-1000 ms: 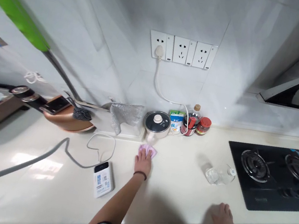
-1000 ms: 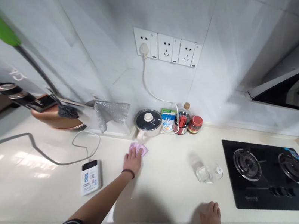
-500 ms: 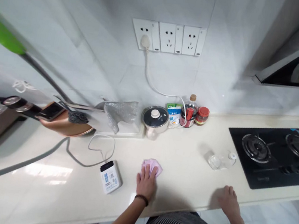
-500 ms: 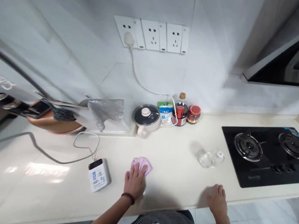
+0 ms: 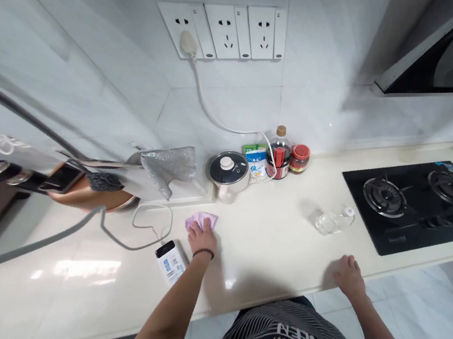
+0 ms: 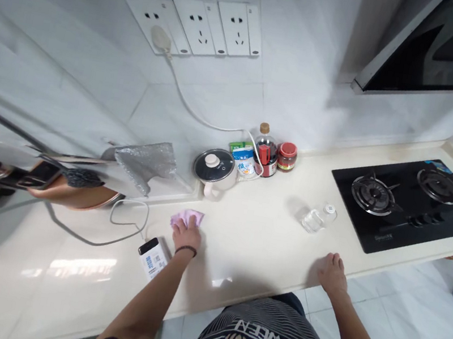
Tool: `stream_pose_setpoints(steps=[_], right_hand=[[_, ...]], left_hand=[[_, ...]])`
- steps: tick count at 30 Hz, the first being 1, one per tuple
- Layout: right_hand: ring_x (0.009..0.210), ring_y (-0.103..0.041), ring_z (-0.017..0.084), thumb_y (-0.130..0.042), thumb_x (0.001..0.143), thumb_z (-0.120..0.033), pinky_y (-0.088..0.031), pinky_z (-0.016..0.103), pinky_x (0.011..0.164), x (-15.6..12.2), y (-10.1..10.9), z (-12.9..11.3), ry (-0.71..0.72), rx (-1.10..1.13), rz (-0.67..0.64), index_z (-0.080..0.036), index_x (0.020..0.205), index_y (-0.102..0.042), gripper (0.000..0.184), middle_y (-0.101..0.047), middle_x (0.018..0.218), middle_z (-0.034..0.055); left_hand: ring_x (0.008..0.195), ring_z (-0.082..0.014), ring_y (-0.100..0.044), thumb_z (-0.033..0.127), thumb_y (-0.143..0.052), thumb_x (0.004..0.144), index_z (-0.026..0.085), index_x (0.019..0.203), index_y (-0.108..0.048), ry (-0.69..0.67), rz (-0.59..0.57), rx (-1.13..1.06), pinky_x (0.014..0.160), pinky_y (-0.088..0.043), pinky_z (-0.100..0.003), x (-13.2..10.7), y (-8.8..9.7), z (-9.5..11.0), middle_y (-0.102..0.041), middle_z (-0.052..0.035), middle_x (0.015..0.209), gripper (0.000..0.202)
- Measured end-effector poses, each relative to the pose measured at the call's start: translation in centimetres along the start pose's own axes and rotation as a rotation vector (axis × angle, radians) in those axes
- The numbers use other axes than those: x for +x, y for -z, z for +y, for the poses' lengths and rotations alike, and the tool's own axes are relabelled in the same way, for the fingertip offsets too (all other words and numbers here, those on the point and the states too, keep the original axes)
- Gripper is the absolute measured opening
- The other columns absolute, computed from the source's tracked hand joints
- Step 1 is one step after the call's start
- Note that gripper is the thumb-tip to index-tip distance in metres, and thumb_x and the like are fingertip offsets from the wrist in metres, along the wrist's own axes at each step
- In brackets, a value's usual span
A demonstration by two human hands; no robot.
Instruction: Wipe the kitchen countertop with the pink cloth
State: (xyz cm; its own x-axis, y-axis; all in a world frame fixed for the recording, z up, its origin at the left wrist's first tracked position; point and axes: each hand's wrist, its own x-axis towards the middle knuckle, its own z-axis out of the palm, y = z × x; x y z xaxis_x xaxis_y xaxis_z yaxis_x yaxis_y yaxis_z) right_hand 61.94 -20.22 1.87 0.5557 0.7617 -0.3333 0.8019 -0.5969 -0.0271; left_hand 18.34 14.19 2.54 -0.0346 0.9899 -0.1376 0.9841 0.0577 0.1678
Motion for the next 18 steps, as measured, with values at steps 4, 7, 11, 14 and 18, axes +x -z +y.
stream_pose_setpoints(steps=[4, 7, 11, 14, 18], right_hand=[[0.152, -0.040, 0.041, -0.056, 0.087, -0.030, -0.034, 0.051, 0.124, -0.1, 0.0, -0.5, -0.090, 0.034, -0.040, -0.005, 0.157, -0.045, 0.075, -0.046, 0.162, 0.0268], [0.154, -0.038, 0.042, -0.054, 0.089, -0.029, -0.034, 0.053, 0.124, -0.3, 0.2, -1.1, -0.101, 0.067, -0.029, -0.003, 0.158, -0.044, 0.075, -0.046, 0.163, 0.0278], [0.155, -0.036, 0.039, -0.052, 0.090, -0.028, -0.035, 0.049, 0.124, -0.6, 0.9, -1.8, -0.132, 0.096, -0.031, 0.000, 0.156, -0.044, 0.073, -0.042, 0.164, 0.0286], [0.156, -0.035, 0.037, -0.053, 0.090, -0.027, -0.037, 0.045, 0.124, -0.7, 1.4, -2.1, -0.164, 0.116, -0.054, 0.000, 0.157, -0.044, 0.073, -0.039, 0.167, 0.0270], [0.157, -0.032, 0.037, -0.055, 0.089, -0.026, -0.037, 0.046, 0.124, -0.7, 1.7, -2.2, -0.178, 0.120, -0.068, -0.003, 0.158, -0.041, 0.074, -0.036, 0.170, 0.0255]], left_hand=[[0.161, -0.0456, -0.026, 0.017, -0.060, 0.090, 0.016, 0.157, -0.052, -0.333, -0.025, 0.005, 0.125, -0.032, -0.065, -7.9, -4.1, 0.4, -0.034, -0.0270, 0.171, 0.068], [0.162, -0.0424, -0.027, 0.013, -0.058, 0.089, 0.019, 0.151, -0.060, -0.665, -0.015, -0.010, 0.126, -0.033, -0.063, -14.2, -7.5, 0.6, -0.044, -0.0226, 0.167, 0.062], [0.161, -0.0385, -0.030, 0.012, -0.054, 0.092, 0.024, 0.147, -0.064, -0.917, -0.045, -0.043, 0.125, -0.038, -0.060, -17.3, -9.7, 2.0, -0.047, -0.0191, 0.166, 0.057], [0.162, -0.0361, -0.029, 0.009, -0.050, 0.093, 0.024, 0.152, -0.060, -0.911, -0.116, -0.055, 0.126, -0.035, -0.059, -14.9, -9.0, 5.1, -0.043, -0.0181, 0.169, 0.061], [0.164, -0.0344, -0.024, 0.009, -0.048, 0.095, 0.023, 0.157, -0.054, -0.747, -0.198, -0.083, 0.130, -0.029, -0.059, -9.1, -6.6, 10.9, -0.035, -0.0177, 0.173, 0.064]])
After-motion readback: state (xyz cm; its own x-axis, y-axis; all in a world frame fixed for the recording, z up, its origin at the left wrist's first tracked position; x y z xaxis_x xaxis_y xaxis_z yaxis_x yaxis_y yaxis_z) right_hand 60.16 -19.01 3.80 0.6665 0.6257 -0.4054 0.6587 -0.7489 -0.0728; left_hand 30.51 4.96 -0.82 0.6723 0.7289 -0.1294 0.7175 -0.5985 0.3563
